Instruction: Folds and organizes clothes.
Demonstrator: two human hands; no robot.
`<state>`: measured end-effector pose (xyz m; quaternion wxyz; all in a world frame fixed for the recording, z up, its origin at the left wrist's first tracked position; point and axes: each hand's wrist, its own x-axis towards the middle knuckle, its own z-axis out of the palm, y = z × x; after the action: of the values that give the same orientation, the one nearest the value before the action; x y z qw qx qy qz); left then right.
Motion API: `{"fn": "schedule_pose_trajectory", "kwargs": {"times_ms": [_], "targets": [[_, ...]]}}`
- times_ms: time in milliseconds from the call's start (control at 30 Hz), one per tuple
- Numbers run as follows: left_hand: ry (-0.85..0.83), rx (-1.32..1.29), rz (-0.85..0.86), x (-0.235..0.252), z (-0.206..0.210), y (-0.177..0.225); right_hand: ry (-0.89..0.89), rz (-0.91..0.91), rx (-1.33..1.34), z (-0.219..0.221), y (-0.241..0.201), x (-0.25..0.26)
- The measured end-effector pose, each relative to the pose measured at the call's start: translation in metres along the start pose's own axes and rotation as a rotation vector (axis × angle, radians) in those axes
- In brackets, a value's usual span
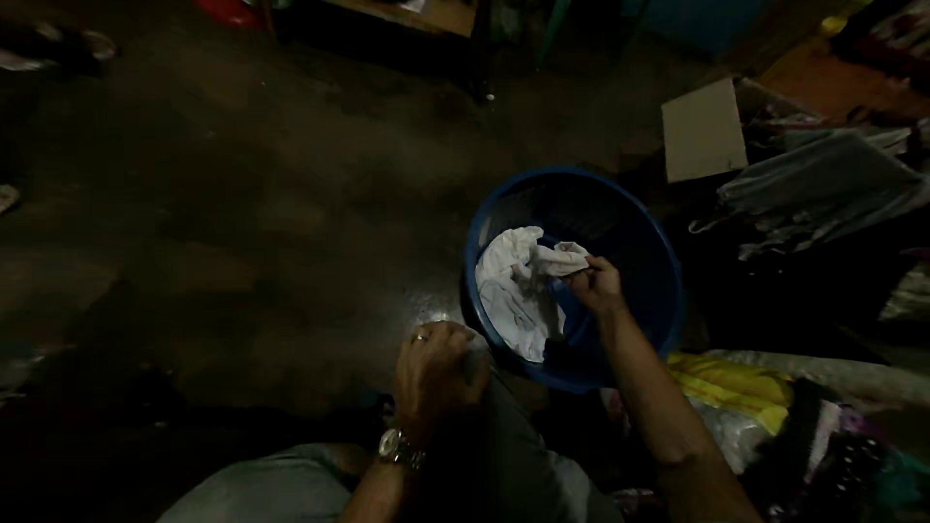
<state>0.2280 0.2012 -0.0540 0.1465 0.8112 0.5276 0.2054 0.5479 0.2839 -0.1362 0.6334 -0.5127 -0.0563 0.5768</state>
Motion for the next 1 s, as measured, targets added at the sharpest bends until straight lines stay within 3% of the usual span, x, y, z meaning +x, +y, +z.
{"fn": "schedule_pose_trajectory", "kwargs": {"times_ms": [133, 233, 333, 467, 533, 633, 700, 800, 867, 933, 1000], "targets": [[-0.161, -0.054, -0.084, 0.001, -0.016, 0.008, -0.478, -0.141, -0.172, 0.057, -0.032, -0.062], [-0.181, -0.337, -0.17, 0.0, -0.033, 0.012, -0.728, -0.184, -0.235, 0.107, -0.053, -0.113], [0.005, -0.624, -0.206, 0.0, -0.059, 0.013, -0.921, -0.193, -0.307, 0.154, -0.061, -0.166], [0.27, -0.584, -0.164, -0.002, -0.089, -0.004, -1.106, -0.172, -0.33, 0.204, -0.052, -0.214], [0.271, -0.608, -0.113, -0.011, -0.109, -0.022, -1.123, -0.173, -0.287, 0.227, -0.042, -0.233], [0.304, -0.773, -0.211, -0.024, -0.14, -0.03, -1.075, -0.191, -0.169, 0.259, -0.022, -0.252], [0.298, -1.045, -0.338, -0.038, -0.152, -0.036, -1.029, -0.248, -0.22, 0.275, -0.004, -0.253], [0.478, -1.616, -0.396, -0.059, -0.149, -0.054, -1.042, -0.289, -0.447, 0.287, 0.033, -0.234], [0.565, -1.83, -0.42, -0.062, -0.152, -0.06, -1.058, -0.232, -0.582, 0.285, 0.065, -0.215], [0.677, -1.789, -0.451, -0.062, -0.158, -0.064, -0.9, -0.138, -0.71, 0.278, 0.095, -0.204], [0.754, -1.555, -0.421, -0.063, -0.16, -0.066, -0.762, -0.031, -0.848, 0.275, 0.107, -0.207]]}}
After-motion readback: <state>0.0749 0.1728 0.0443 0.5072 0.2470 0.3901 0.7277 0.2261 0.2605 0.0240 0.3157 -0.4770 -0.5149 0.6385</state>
